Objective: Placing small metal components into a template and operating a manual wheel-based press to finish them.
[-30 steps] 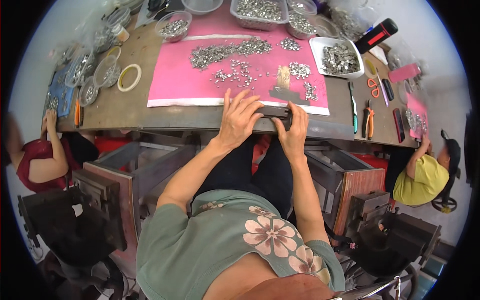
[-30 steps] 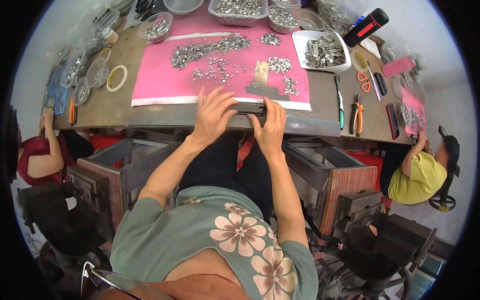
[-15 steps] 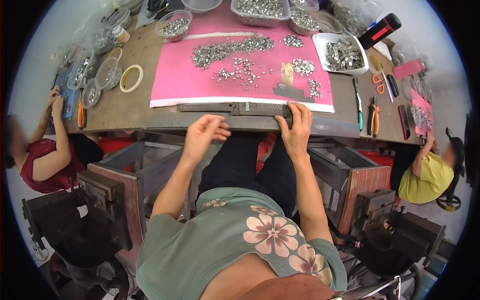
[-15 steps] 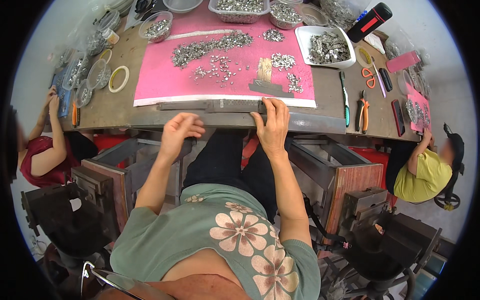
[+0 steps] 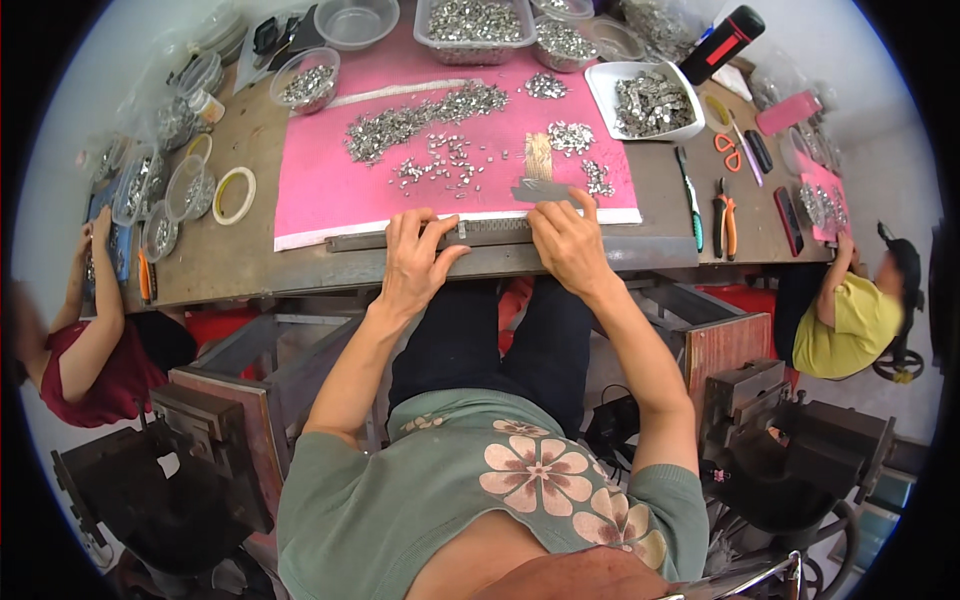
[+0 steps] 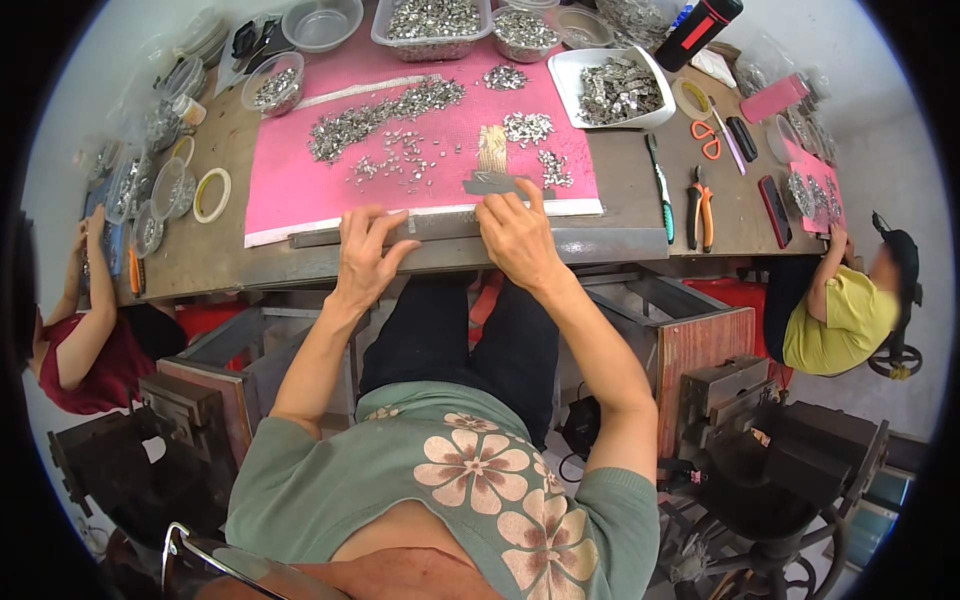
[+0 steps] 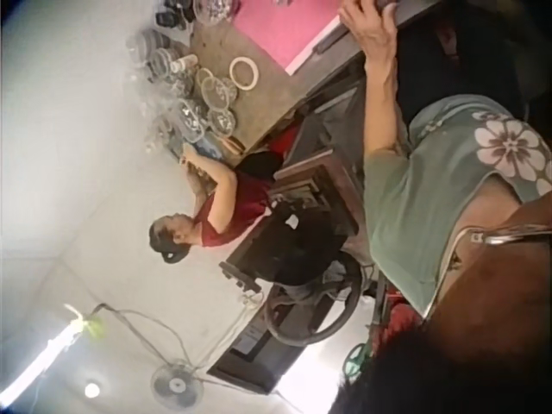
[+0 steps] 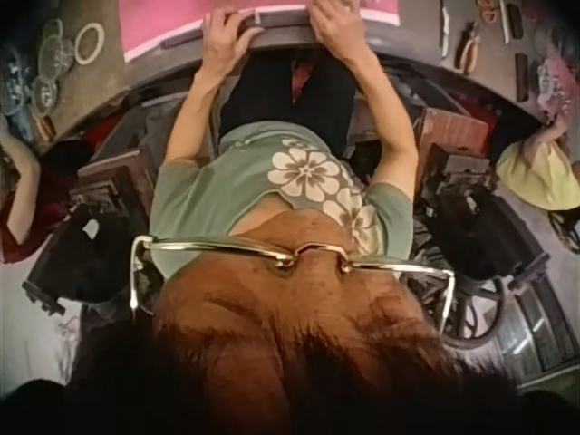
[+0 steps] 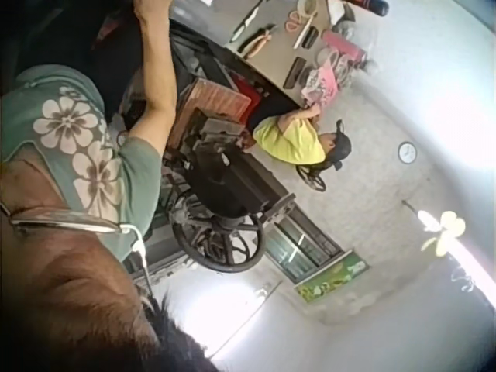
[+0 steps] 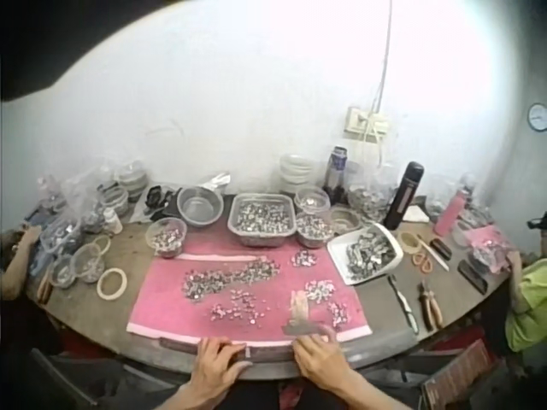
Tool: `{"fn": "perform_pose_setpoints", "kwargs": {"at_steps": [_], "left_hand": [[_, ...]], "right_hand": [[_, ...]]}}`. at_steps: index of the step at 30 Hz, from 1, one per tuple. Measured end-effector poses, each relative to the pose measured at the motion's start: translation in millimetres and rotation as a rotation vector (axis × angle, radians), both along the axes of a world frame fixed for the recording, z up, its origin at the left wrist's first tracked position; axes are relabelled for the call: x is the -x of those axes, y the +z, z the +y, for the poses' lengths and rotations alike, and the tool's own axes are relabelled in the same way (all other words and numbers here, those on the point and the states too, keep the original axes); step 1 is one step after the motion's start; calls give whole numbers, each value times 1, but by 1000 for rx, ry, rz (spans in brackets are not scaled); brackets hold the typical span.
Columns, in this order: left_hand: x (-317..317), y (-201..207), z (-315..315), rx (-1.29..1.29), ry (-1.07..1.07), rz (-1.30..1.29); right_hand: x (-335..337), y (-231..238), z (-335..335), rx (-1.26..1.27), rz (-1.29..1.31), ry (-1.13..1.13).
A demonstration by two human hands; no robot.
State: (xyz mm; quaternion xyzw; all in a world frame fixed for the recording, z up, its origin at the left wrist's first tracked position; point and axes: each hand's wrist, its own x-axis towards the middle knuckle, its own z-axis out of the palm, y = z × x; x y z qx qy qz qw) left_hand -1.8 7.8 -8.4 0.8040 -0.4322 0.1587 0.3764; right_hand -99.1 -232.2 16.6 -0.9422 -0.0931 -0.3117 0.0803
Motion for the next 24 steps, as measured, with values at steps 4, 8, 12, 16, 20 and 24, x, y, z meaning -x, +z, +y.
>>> {"fn": "perform_pose_setpoints", "kwargs": {"at_steps": [4,8,12,16,20,24], "left_hand": [[0,0,0,-26,15,34],[7,15,-8,-45,2,73],[4,29,-54,-58,-147,-29],[-16,23,-127,-124,-309,-42],[-35,7,-176,-201,-391,-44],[-37,8,-168,-381,-475,-58]], "right_hand": [[-8,18,-20,48,-34,119],[-32,50,-97,136,-308,-243],[-27,52,-126,-141,-99,-445],[-2,8,-86,-158,18,-289],[19,-14,-53,-36,33,-405],[29,-18,-41,-72,27,-324]]}}
